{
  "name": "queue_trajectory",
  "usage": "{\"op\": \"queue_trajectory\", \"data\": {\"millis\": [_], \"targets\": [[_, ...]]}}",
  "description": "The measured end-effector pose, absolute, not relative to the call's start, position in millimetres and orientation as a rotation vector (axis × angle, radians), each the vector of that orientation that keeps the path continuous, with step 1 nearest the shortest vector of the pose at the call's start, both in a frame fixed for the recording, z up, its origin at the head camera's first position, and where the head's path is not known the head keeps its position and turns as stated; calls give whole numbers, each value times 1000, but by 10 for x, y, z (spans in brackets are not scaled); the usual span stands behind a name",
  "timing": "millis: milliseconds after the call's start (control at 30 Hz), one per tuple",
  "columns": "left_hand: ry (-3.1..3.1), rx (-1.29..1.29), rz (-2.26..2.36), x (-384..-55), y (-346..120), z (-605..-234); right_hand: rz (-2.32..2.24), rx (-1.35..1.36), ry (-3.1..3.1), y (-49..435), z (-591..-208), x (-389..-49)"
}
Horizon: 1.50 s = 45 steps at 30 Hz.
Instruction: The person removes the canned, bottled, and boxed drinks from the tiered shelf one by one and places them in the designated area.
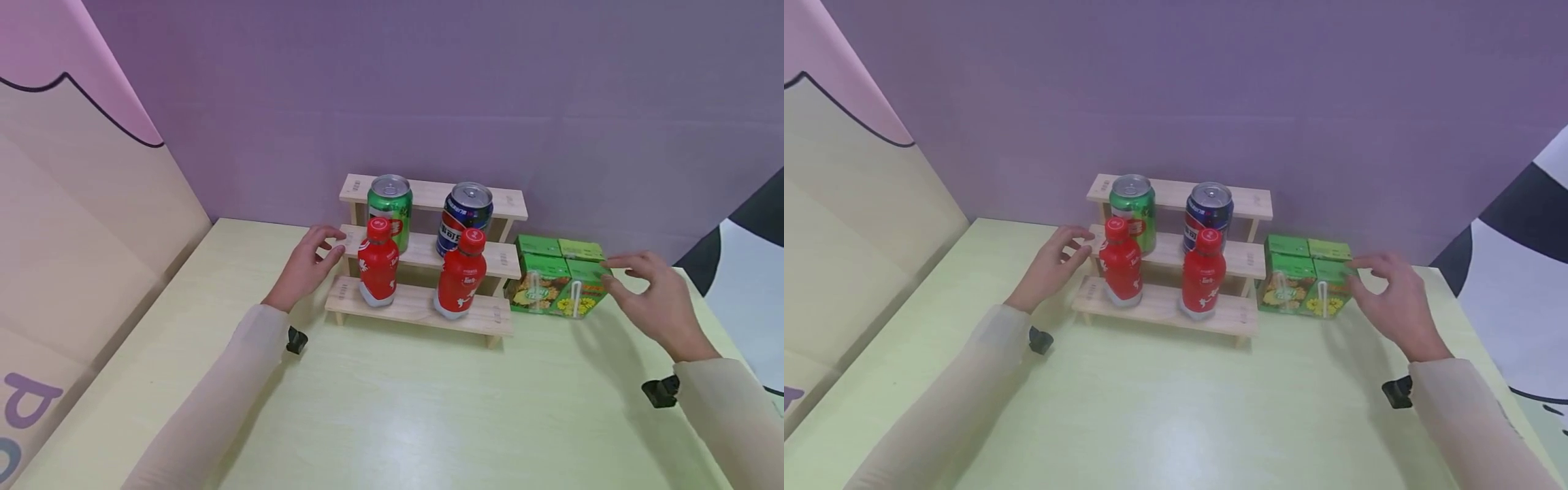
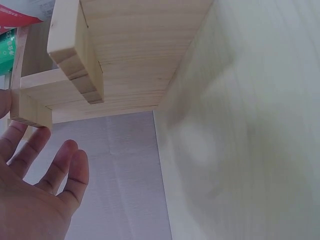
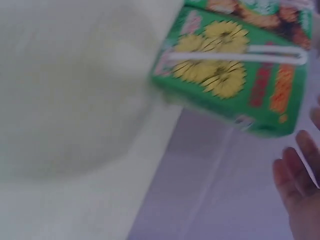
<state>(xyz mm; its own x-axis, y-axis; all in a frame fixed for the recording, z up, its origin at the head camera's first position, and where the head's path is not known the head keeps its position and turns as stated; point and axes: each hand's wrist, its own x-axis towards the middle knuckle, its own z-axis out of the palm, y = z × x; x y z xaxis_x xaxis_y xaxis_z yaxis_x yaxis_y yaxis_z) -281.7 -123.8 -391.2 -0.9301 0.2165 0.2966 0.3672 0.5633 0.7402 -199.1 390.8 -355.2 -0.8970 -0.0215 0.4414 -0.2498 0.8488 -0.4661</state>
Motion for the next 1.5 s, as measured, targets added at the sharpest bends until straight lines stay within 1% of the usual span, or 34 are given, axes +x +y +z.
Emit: {"op": "queue_trajectory", "data": {"millis": [133, 467, 700, 933, 1200, 1500], "targets": [[-2621, -492, -1302, -2830, -1235, -3925, 788, 219, -2517, 3759, -3407, -1996], [-2620, -493, -1306, -2831, -1244, -3928, 806, 542, -2433, 3227, -3098, -2100], [-2613, -496, -1306, -2845, -1256, -3946, 759, 753, -2495, 2782, -2823, -2307], [-2612, -489, -1299, -2837, -1245, -3942, 795, 904, -2541, 2529, -2743, -2586], [-2617, -508, -1309, -2829, -1214, -3938, 920, 928, -2600, 2462, -2751, -2658], [-2604, -521, -1318, -2827, -1184, -3935, 993, 866, -2614, 2442, -2782, -2638]]}}
